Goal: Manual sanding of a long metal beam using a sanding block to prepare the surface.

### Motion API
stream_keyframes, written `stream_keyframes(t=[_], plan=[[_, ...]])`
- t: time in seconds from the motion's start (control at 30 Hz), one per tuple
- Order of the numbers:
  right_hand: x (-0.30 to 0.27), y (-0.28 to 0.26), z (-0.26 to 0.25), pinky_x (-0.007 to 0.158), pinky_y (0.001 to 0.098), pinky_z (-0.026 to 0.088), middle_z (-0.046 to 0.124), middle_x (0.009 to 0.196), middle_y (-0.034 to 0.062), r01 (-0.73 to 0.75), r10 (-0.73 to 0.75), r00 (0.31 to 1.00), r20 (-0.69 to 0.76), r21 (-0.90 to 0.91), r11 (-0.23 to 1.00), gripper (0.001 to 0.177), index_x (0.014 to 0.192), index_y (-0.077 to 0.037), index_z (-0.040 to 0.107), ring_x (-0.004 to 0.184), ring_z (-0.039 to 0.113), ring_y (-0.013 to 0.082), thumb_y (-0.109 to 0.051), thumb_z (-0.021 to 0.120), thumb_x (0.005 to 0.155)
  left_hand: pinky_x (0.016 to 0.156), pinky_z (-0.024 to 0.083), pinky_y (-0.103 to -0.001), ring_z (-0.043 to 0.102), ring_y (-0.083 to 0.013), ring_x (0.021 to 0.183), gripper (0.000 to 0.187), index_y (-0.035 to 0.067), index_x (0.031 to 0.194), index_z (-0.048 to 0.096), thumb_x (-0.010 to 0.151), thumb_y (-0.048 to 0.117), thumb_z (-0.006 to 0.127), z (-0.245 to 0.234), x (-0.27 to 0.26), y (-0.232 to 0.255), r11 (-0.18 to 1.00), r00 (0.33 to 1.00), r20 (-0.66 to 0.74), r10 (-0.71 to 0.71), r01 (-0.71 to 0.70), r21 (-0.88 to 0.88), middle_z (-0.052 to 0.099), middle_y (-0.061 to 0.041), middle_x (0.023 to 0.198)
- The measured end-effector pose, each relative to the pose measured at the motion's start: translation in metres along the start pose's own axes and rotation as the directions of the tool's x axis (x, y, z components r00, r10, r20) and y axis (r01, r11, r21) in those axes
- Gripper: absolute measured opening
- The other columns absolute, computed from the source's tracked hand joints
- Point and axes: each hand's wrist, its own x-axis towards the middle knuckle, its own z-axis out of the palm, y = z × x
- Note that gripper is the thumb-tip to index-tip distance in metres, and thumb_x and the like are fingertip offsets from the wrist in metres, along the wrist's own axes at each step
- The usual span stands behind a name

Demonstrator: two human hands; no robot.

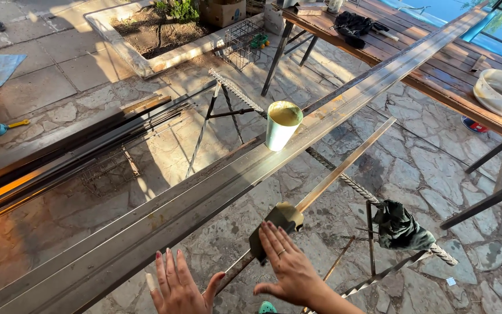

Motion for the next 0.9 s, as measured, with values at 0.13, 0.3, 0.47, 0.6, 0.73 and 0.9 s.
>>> stream_keyframes(t=[0.13, 0.3, 0.47, 0.6, 0.73, 0.9], plan=[[0.036, 0.000, 0.001, 0.125, 0.0394, -0.002, 0.000, 0.168, 0.0234, -0.028, 0.024, 0.998, -0.053, -0.074, 0.997, 0.118, 0.159, 0.003, 0.001, 0.156, 0.001, 0.0301, -0.088, 0.018, 0.086, 0.092, 0.055, -0.039, 0.048, -0.0209, 0.153, 0.108, 0.016, 0.147, 0.057, 0.077, 0.092, 0.025, -0.002, 0.000, 0.001, 1.000, 1.000, 0.028, 0.006, -0.007, 0.023, 0.060, -0.005, 0.154], [0.016, -0.032, -0.004, 0.125, 0.0464, 0.007, 0.016, 0.164, 0.0319, 0.192, -0.184, 0.979, -0.092, 0.093, 0.977, 0.122, 0.156, 0.011, 0.018, 0.155, 0.015, 0.0377, -0.088, 0.022, 0.084, 0.104, 0.052, -0.044, 0.050, -0.0214, 0.151, 0.108, 0.015, 0.147, 0.057, 0.077, 0.091, 0.030, -0.003, 0.001, 0.002, 1.000, 0.999, -0.049, -0.006, 0.004, -0.030, 0.061, -0.006, 0.153], [0.028, 0.000, 0.008, 0.125, 0.0423, 0.003, 0.005, 0.167, 0.0263, 0.068, -0.068, 0.997, -0.020, -0.025, 0.997, 0.120, 0.158, 0.006, 0.006, 0.156, 0.007, 0.0335, -0.088, 0.011, 0.084, 0.103, 0.052, -0.043, 0.047, -0.0222, 0.153, 0.109, 0.016, 0.149, 0.054, 0.076, 0.093, 0.028, -0.001, -0.001, 0.000, 1.000, 1.000, 0.021, 0.002, -0.001, -0.006, 0.058, -0.006, 0.156], [0.043, -0.036, -0.010, 0.126, 0.0413, 0.000, -0.008, 0.167, 0.0244, -0.003, -0.004, 0.989, 0.148, 0.043, 0.999, 0.117, 0.158, 0.003, -0.003, 0.155, -0.002, 0.0346, -0.087, 0.009, 0.086, 0.109, 0.049, -0.046, 0.043, -0.0233, 0.155, 0.110, 0.015, 0.153, 0.049, 0.078, 0.091, 0.024, 0.000, -0.002, 0.000, 0.999, 1.000, 0.031, 0.004, -0.003, -0.035, 0.053, -0.008, 0.161], [0.012, -0.032, -0.002, 0.125, 0.0455, 0.006, 0.010, 0.166, 0.0286, 0.214, -0.214, 0.977, -0.016, 0.130, 0.968, 0.121, 0.158, 0.008, 0.012, 0.156, 0.009, 0.0356, -0.088, 0.013, 0.084, 0.102, 0.052, -0.043, 0.049, -0.0230, 0.151, 0.108, 0.015, 0.147, 0.056, 0.077, 0.091, 0.030, -0.006, 0.003, 0.001, 0.999, 1.000, -0.028, -0.002, 0.001, -0.039, 0.060, -0.006, 0.153], [0.040, -0.021, -0.003, 0.125, 0.0430, 0.004, 0.008, 0.166, 0.0288, 0.099, -0.098, 0.995, -0.021, 0.016, 0.995, 0.117, 0.158, 0.006, 0.008, 0.156, 0.011, 0.0338, -0.085, 0.021, 0.087, 0.097, 0.053, -0.038, 0.048, -0.0211, 0.153, 0.108, 0.017, 0.149, 0.054, 0.077, 0.092, 0.024, -0.011, 0.004, 0.000, 1.000, 0.999, 0.036, 0.017, -0.017, 0.021, 0.058, -0.004, 0.156]])
